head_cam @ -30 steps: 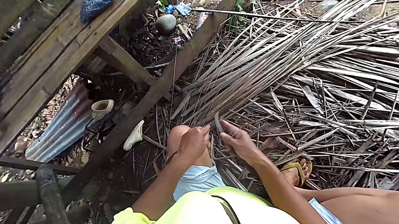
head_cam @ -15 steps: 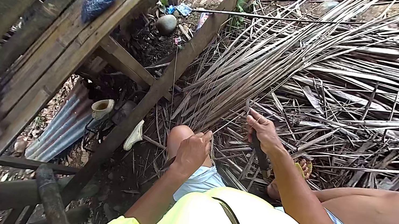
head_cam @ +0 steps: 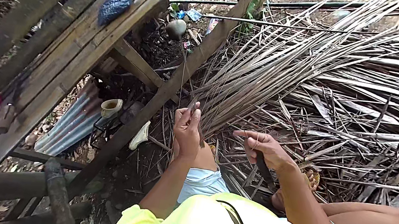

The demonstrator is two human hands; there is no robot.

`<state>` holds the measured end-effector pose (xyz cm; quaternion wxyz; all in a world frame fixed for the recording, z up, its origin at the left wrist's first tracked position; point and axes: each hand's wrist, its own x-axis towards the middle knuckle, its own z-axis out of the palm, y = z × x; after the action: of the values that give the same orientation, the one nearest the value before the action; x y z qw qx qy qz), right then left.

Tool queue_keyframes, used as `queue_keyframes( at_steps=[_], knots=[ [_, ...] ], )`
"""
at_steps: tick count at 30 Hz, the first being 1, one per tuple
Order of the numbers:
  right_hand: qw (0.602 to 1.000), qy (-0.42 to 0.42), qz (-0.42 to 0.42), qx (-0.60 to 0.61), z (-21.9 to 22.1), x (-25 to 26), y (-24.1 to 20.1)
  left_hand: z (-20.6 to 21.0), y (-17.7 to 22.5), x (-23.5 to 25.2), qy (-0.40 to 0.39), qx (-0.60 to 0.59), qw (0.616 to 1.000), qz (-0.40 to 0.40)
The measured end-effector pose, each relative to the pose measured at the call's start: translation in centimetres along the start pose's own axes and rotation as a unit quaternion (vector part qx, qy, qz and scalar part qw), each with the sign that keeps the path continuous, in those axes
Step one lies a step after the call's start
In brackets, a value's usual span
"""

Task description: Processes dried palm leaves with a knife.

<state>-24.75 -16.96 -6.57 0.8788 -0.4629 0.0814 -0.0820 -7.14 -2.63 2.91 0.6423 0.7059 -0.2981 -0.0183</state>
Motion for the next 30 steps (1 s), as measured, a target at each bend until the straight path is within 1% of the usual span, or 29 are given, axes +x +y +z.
queue_keyframes(
  at_steps=[2,4,6,9,10,11,12,13,14,15,16,17,18,19,20,21,22,24,26,27,28,30],
  knots=[
    [0.996,-0.082,0.029,-0.002,1.0,0.5,1.1,0.8,0.4,0.3,0.039,-0.024,0.999,-0.017],
    [0.992,-0.109,0.045,0.034,2.0,1.1,2.1,1.6,0.5,0.1,0.038,-0.045,0.996,-0.072],
    [0.990,-0.095,0.031,0.101,2.5,1.5,3.0,2.2,0.8,-0.7,0.008,-0.066,0.986,-0.153],
    [0.977,-0.034,-0.007,0.211,2.5,1.8,3.6,3.0,0.1,-2.5,-0.023,-0.111,0.957,-0.266],
    [0.971,-0.010,-0.015,0.238,2.5,1.8,3.7,3.0,-0.1,-2.9,-0.041,-0.113,0.942,-0.312],
    [0.968,0.014,-0.017,0.250,2.4,1.8,3.7,2.8,-0.1,-3.2,-0.083,-0.097,0.923,-0.362],
    [0.969,0.038,-0.011,0.245,2.4,1.8,3.4,2.5,0.0,-3.3,-0.149,-0.056,0.901,-0.404],
    [0.970,0.065,0.000,0.234,2.3,1.7,3.1,2.1,0.1,-3.4,-0.220,-0.003,0.881,-0.418],
    [0.971,0.092,0.013,0.220,2.1,1.7,2.7,1.6,0.1,-3.6,-0.272,0.055,0.880,-0.385],
    [0.971,0.113,0.025,0.209,1.9,1.7,2.3,1.0,0.2,-4.0,-0.301,0.127,0.897,-0.298],
    [0.970,0.132,0.035,0.199,1.7,1.7,2.0,0.3,0.1,-4.4,-0.305,0.208,0.914,-0.169],
    [0.968,0.146,0.042,0.199,1.5,1.6,1.8,-0.4,-0.5,-4.5,-0.291,0.278,0.915,-0.021],
    [0.964,0.154,0.045,0.212,1.2,1.4,1.7,-1.0,-1.2,-4.1,-0.285,0.332,0.894,0.092],
    [0.959,0.154,0.046,0.234,0.9,1.2,1.6,-1.5,-1.6,-3.3,-0.295,0.374,0.867,0.146],
    [0.954,0.147,0.038,0.258,0.6,1.1,1.6,-1.8,-2.1,-2.6,-0.311,0.411,0.842,0.162],
    [0.950,0.136,0.031,0.278,0.4,1.0,1.6,-2.0,-2.6,-2.2,-0.329,0.428,0.828,0.153],
    [0.949,0.129,0.027,0.285,0.5,1.1,1.5,-2.0,-3.2,-2.0,-0.344,0.430,0.821,0.147],
    [0.956,0.120,0.026,0.267,1.0,1.3,1.1,-1.3,-4.2,-2.0,-0.354,0.418,0.816,0.187],
    [0.966,0.117,0.030,0.227,2.0,1.4,0.8,0.2,-4.7,-2.3,-0.357,0.414,0.807,0.226],
    [0.972,0.125,0.037,0.194,2.5,1.5,0.8,0.9,-4.7,-2.4,-0.359,0.419,0.802,0.230],
    [0.977,0.137,0.046,0.155,3.0,1.6,0.8,1.5,-4.7,-2.5,-0.363,0.423,0.800,0.221],
    [0.986,0.146,0.048,0.062,3.6,1.6,0.8,2.1,-4.2,-1.8,-0.385,0.416,0.809,0.157]
  ],
)
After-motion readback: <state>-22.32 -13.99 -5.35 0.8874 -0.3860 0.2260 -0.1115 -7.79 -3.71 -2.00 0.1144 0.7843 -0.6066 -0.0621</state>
